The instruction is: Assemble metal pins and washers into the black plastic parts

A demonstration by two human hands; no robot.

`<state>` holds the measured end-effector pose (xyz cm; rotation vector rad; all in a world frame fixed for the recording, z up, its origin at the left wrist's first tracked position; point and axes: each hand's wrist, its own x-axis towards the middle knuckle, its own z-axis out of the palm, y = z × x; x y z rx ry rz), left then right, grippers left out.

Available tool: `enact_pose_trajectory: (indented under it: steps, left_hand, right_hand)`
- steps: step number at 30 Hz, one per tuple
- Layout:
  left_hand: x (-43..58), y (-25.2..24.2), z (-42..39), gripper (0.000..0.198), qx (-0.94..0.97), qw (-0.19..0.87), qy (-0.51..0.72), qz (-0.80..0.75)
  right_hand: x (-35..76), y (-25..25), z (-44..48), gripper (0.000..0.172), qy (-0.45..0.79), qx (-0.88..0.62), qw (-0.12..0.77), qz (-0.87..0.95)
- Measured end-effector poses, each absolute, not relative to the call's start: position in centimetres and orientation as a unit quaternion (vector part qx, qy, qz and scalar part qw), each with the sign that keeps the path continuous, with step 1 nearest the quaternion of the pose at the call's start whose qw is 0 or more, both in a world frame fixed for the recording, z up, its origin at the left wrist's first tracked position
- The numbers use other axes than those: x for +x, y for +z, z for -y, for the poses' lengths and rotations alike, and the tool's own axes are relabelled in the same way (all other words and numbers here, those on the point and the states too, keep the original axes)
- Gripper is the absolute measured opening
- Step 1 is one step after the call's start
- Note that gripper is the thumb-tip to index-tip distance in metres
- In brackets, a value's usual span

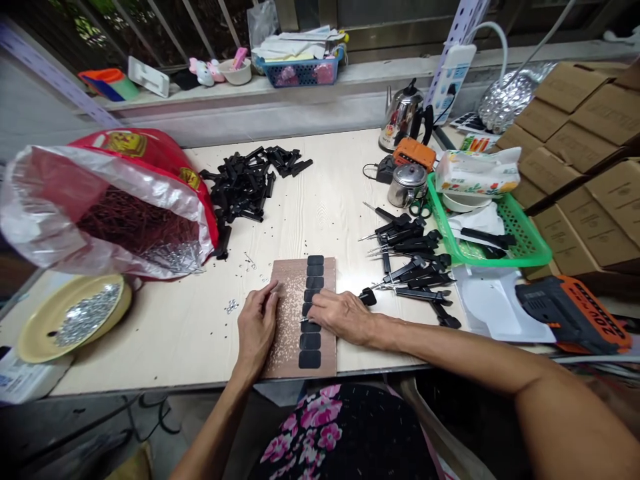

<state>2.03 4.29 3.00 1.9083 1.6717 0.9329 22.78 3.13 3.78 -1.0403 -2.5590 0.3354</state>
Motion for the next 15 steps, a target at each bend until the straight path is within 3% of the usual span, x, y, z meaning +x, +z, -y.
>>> enact_pose_trajectory:
  steps: [9, 15]
  left_hand:
    - [1.9, 3.1, -4.5, 0.033, 0.699, 0.193, 0.33, -0.604]
    - [2.9, 3.9, -5.1, 0.036, 0.708, 0.182, 0.303, -0.612]
  right_hand:
    - [22.5, 4.4, -2.1, 0.016, 0.071, -0.378, 0.116, 0.916]
    - [27.9, 7.0, -1.2, 0.019, 0.06, -0.58, 0.157, 0.797]
